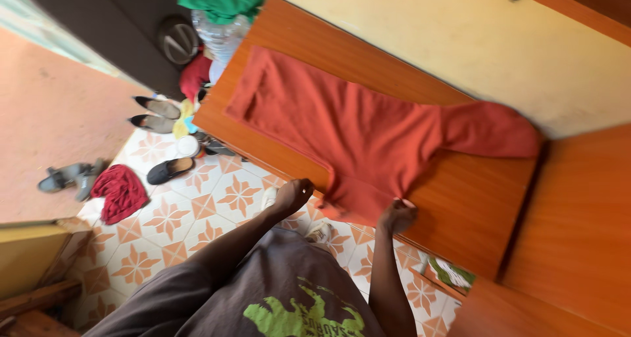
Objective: The person picks up a red sweatshirt from a bed, spreads it out on a wooden surface by hand, folds the sleeves and body into a square, and places it inside a drawer with other folded items.
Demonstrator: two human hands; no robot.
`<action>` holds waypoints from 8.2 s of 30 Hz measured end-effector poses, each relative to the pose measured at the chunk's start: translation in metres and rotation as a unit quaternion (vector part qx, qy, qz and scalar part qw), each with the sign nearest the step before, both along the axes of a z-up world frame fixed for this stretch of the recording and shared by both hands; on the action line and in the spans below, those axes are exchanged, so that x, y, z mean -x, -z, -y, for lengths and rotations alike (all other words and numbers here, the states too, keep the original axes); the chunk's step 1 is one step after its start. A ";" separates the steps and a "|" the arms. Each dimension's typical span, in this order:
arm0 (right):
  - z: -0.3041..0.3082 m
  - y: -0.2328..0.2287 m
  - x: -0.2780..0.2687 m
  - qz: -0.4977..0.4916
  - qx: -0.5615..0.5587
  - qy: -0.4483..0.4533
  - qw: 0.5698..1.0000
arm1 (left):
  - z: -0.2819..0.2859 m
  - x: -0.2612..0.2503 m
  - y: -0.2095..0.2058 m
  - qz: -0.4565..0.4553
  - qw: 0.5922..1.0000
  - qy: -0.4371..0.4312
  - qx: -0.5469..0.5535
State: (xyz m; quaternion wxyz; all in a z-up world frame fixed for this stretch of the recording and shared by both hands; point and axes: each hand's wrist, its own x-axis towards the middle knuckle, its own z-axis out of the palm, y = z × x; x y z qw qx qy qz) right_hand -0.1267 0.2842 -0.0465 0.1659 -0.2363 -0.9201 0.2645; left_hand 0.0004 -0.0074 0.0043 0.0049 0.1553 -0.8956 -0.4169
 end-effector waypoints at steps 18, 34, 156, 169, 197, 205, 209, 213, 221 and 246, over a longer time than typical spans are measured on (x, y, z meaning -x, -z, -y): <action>0.199 -0.094 -0.052 -0.029 0.009 -0.338 0.941 | 0.268 0.076 0.010 -0.073 0.905 -0.412 -0.077; 0.203 -0.109 -0.075 -0.121 -0.009 -0.379 0.918 | 0.296 0.050 0.011 -0.196 0.933 -0.300 0.029; -0.246 -0.105 0.210 -0.025 0.492 0.011 0.870 | -0.088 0.222 -0.022 0.016 0.941 0.151 0.302; -0.260 -0.051 0.227 -0.082 0.439 0.024 0.895 | -0.129 0.343 -0.001 0.063 0.932 0.262 0.242; 0.021 -0.078 -0.050 -0.116 -0.043 -0.381 0.916 | -0.057 0.054 -0.036 -0.116 0.972 -0.118 0.169; 0.070 -0.039 -0.087 -0.001 0.170 -0.112 0.979 | 0.024 0.056 0.007 -0.109 0.991 -0.038 0.067; 0.082 -0.021 -0.099 0.018 0.203 -0.088 0.975 | 0.030 0.048 -0.013 -0.139 0.990 0.014 0.021; 0.082 -0.016 -0.095 -0.006 0.251 -0.038 0.967 | 0.031 0.042 -0.032 -0.147 0.988 0.035 -0.005; 0.080 -0.036 -0.082 -0.014 0.280 0.022 0.960 | 0.030 0.055 -0.047 0.012 0.992 0.027 -0.122; 0.054 -0.006 -0.075 0.067 0.409 -0.047 0.909 | 0.024 0.050 -0.011 0.021 1.000 0.008 -0.013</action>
